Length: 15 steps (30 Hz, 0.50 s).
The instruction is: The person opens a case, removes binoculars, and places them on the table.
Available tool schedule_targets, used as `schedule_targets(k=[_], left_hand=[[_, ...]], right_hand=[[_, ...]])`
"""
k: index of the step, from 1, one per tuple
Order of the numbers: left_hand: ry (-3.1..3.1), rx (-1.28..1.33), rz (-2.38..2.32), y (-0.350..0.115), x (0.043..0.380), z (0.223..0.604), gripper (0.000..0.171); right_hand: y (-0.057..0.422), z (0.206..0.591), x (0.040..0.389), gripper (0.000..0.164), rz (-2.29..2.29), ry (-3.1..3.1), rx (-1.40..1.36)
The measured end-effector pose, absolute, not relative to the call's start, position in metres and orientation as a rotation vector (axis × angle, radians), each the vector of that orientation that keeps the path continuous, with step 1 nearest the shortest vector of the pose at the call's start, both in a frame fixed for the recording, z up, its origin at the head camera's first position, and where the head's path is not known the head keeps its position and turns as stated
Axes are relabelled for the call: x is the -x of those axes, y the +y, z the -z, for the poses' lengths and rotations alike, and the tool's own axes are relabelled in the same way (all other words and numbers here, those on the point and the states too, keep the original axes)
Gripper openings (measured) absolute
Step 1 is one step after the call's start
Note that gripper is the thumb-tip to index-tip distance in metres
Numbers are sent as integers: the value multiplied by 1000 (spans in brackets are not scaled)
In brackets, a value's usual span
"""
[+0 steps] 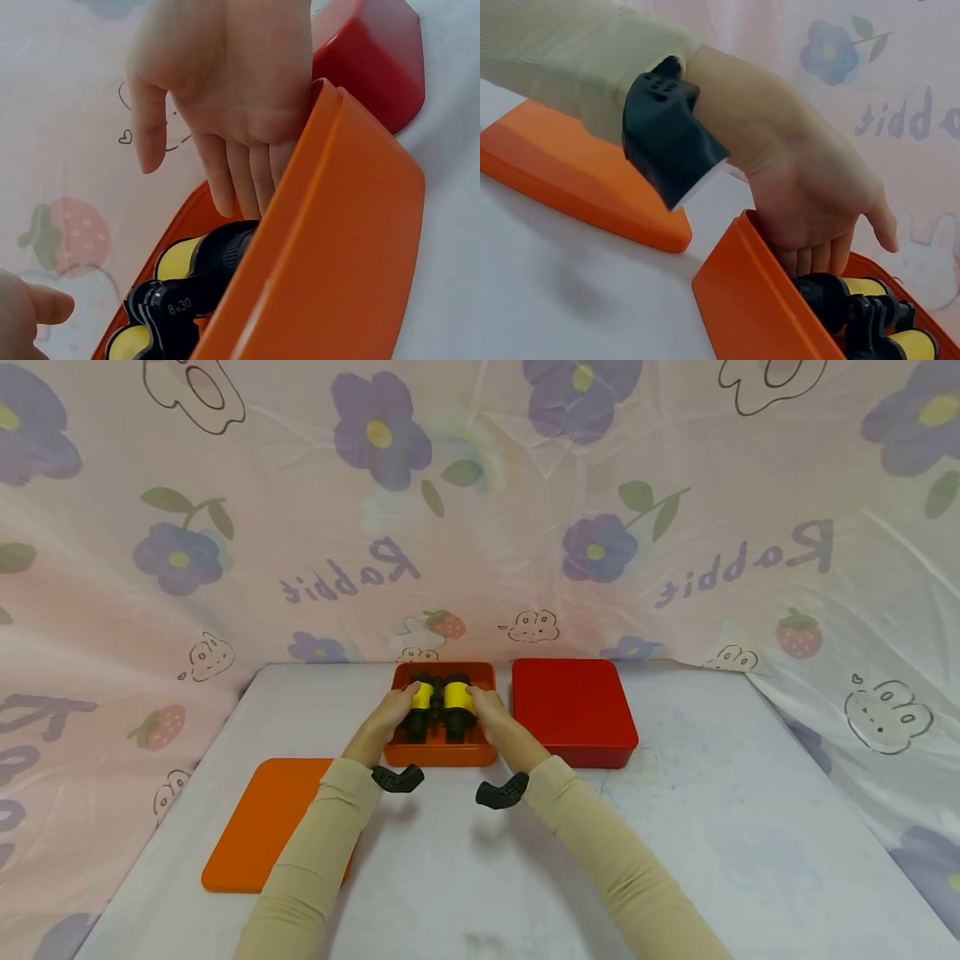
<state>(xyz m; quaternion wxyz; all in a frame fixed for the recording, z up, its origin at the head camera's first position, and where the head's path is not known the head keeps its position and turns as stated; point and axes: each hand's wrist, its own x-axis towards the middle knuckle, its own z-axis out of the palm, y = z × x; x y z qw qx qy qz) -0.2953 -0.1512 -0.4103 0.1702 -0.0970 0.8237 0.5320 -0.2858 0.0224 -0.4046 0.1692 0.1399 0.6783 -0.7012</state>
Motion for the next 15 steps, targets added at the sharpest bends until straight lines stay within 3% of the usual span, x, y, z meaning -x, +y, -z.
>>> schedule_targets(k=[15], left_hand=[[2360, 316, -1475, -141, 288, 402, 58]], right_hand=[[18, 409, 285, 67, 1991, 1873, -399]])
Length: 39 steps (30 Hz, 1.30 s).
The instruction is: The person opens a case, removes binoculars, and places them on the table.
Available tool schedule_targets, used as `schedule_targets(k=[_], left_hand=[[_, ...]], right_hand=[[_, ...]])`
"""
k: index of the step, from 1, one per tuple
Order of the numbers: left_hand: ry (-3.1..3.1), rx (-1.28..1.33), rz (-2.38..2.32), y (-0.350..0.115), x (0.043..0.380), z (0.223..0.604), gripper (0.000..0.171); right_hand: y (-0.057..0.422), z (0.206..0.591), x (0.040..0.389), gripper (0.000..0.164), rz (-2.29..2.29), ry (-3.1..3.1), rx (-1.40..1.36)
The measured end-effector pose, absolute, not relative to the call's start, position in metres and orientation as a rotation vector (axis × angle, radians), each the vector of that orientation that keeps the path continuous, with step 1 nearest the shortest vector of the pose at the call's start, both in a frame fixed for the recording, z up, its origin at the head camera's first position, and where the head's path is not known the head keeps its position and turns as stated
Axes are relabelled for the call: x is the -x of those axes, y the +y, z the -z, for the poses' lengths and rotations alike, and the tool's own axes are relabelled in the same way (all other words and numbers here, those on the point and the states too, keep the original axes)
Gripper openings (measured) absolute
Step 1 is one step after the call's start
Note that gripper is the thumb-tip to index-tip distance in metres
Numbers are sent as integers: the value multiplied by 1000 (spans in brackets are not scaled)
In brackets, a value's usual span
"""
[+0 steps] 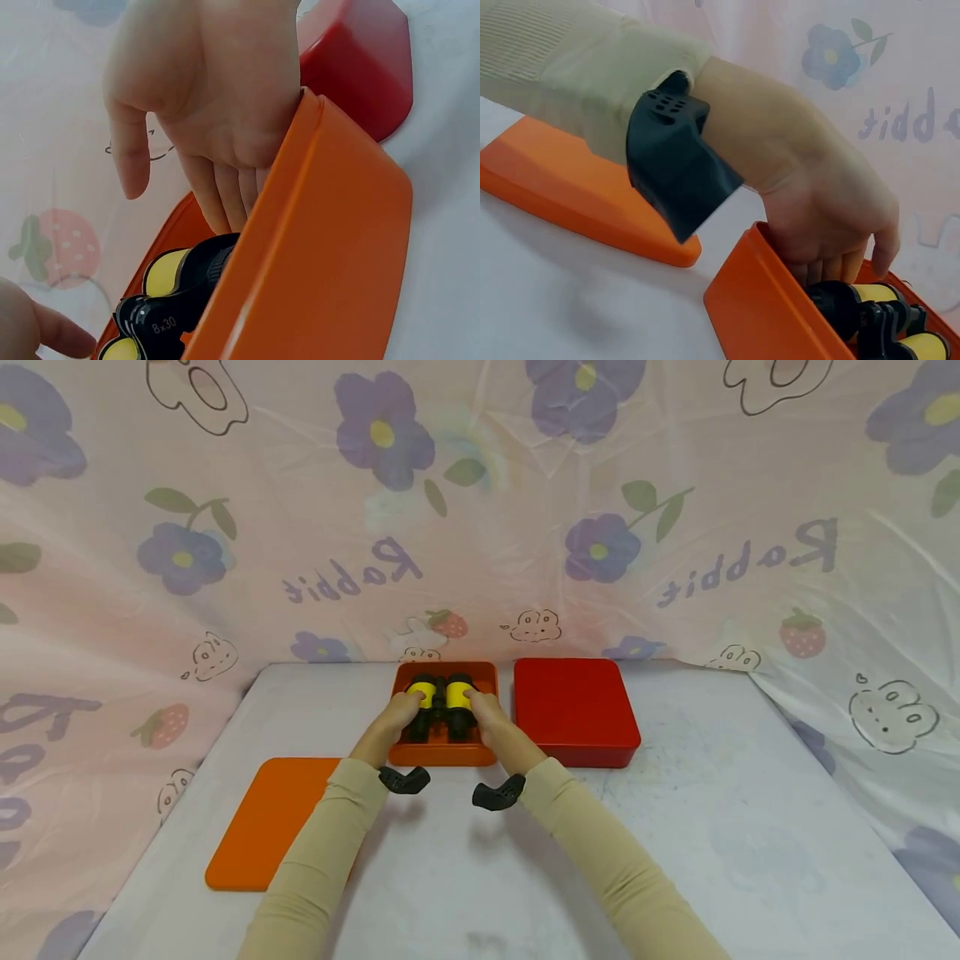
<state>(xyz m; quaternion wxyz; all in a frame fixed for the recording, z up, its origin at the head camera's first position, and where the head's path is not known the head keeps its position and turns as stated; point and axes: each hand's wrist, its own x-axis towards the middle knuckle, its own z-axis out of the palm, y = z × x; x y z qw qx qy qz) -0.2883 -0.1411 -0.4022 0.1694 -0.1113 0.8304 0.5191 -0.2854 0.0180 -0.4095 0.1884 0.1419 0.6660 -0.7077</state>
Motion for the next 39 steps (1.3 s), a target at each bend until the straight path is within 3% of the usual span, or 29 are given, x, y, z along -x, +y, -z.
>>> schedule_targets(k=[7, 28, 39], left_hand=[[2399, 328, -1477, -140, 287, 404, 46], [2501, 258, -1462, -137, 283, 389, 52], [2501, 292, -1488, -145, 279, 382, 62]], right_hand=[[19, 411, 283, 68, 2001, 1869, -410], [14, 389, 275, 70, 1822, 2135, -413], [21, 383, 274, 60, 1941, 2108, -471]])
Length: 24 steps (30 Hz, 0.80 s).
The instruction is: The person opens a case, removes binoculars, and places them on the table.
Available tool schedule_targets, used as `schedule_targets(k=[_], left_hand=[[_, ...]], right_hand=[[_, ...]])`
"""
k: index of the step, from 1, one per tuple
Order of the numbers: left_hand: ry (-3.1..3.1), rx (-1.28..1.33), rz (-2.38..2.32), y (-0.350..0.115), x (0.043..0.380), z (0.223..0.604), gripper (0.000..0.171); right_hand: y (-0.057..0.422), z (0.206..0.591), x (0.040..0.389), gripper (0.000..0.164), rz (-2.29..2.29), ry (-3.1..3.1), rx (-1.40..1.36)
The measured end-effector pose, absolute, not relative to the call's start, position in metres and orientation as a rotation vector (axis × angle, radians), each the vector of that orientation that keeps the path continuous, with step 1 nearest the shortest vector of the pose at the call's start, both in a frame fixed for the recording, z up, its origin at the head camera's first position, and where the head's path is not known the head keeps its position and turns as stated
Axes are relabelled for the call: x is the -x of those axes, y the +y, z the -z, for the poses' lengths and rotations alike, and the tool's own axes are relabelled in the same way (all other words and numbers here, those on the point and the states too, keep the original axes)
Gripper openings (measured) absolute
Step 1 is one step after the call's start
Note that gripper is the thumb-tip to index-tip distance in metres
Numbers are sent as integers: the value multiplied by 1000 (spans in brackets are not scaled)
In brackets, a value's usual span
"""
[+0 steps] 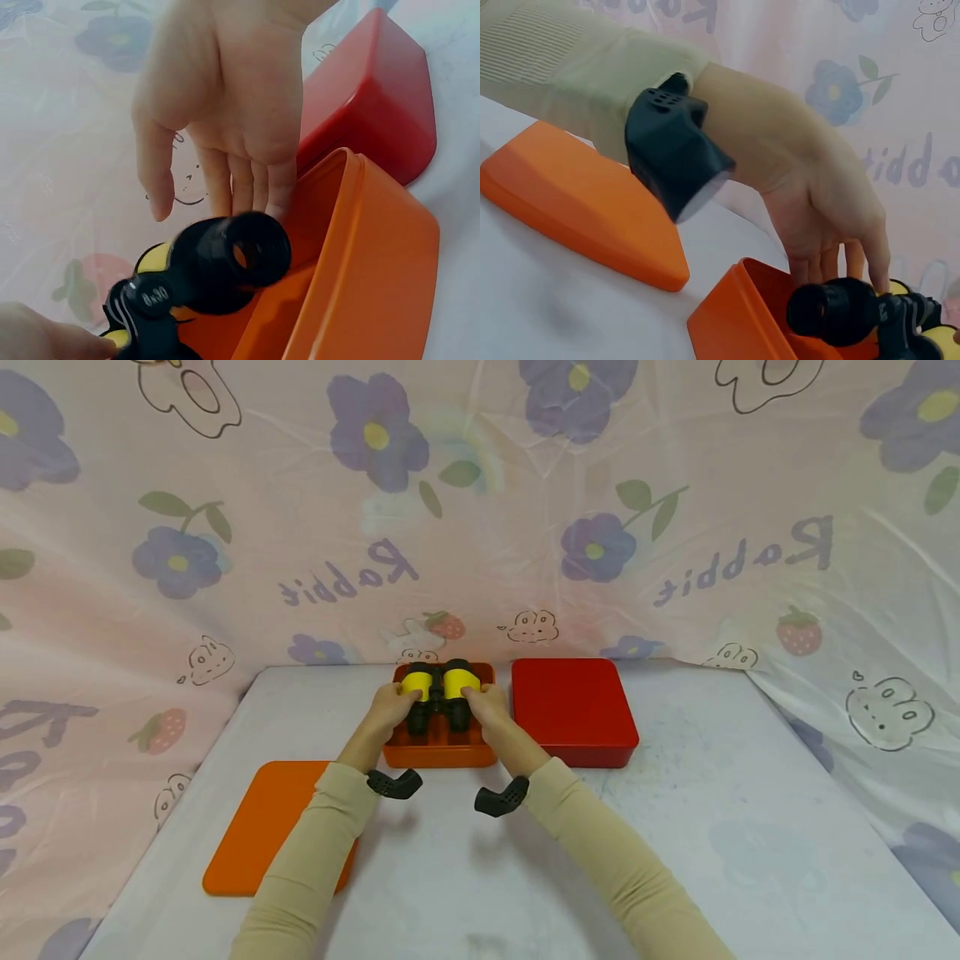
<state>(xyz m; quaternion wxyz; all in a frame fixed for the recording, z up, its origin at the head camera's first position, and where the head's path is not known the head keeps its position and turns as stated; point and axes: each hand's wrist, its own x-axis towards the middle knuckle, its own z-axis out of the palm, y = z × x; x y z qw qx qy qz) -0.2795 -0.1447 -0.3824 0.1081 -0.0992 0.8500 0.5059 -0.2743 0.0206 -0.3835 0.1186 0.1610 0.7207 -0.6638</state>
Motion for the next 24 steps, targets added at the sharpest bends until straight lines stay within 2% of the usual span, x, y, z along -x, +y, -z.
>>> schedule_targets(k=[10, 24], left_hand=[[2422, 318, -1610, -150, 273, 373, 70], [2327, 273, -1735, -161, 267, 368, 74]], right_hand=[[26, 380, 276, 60, 2036, 2076, -565], [36, 379, 272, 65, 2091, 1960, -499]])
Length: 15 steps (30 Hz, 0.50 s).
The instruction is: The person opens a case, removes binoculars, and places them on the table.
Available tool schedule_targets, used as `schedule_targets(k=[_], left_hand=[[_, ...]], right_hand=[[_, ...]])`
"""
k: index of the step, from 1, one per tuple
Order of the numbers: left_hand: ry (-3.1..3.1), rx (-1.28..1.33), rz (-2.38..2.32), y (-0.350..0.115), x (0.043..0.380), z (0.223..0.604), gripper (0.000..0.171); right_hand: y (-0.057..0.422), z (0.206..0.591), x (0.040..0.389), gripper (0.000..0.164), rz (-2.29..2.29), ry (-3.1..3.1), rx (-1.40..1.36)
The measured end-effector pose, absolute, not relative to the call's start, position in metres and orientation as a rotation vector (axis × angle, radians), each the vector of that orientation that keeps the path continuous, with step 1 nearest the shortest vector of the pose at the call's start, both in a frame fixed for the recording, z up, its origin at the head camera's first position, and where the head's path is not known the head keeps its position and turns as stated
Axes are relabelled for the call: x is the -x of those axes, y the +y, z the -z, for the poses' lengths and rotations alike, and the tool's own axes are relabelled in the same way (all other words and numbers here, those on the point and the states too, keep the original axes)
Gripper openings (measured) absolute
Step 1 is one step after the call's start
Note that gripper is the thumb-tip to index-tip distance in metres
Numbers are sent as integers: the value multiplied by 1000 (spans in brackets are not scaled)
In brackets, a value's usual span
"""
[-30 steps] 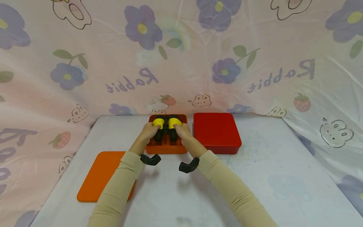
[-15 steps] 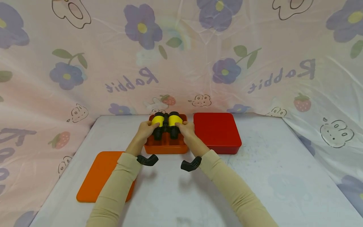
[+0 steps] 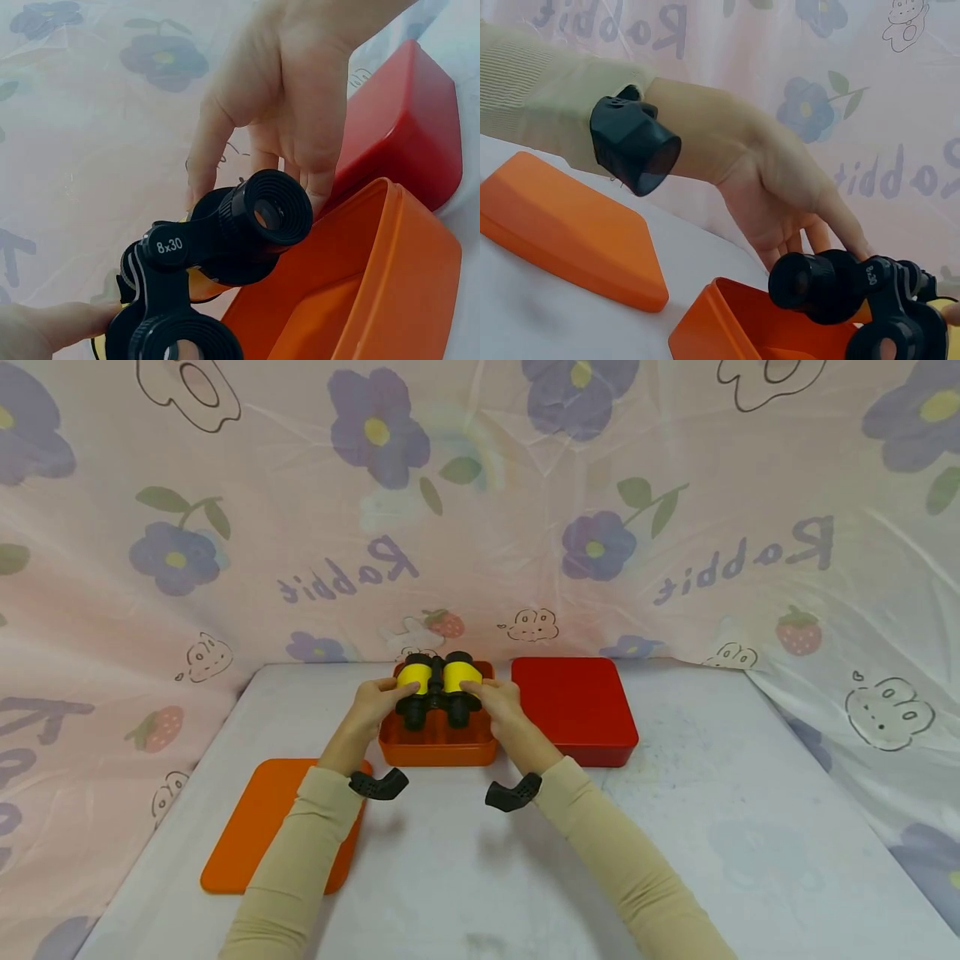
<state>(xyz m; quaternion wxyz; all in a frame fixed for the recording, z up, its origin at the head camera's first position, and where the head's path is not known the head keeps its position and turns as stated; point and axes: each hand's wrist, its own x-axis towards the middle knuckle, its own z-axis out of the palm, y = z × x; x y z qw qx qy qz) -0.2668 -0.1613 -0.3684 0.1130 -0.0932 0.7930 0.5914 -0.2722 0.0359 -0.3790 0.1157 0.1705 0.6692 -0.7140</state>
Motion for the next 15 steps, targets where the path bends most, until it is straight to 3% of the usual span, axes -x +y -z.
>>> schedule_targets(k=[15], left_hand=[[2272, 270, -1756, -167, 258, 365, 75]], right_hand=[[43, 374, 265, 65, 2086, 1936, -465]])
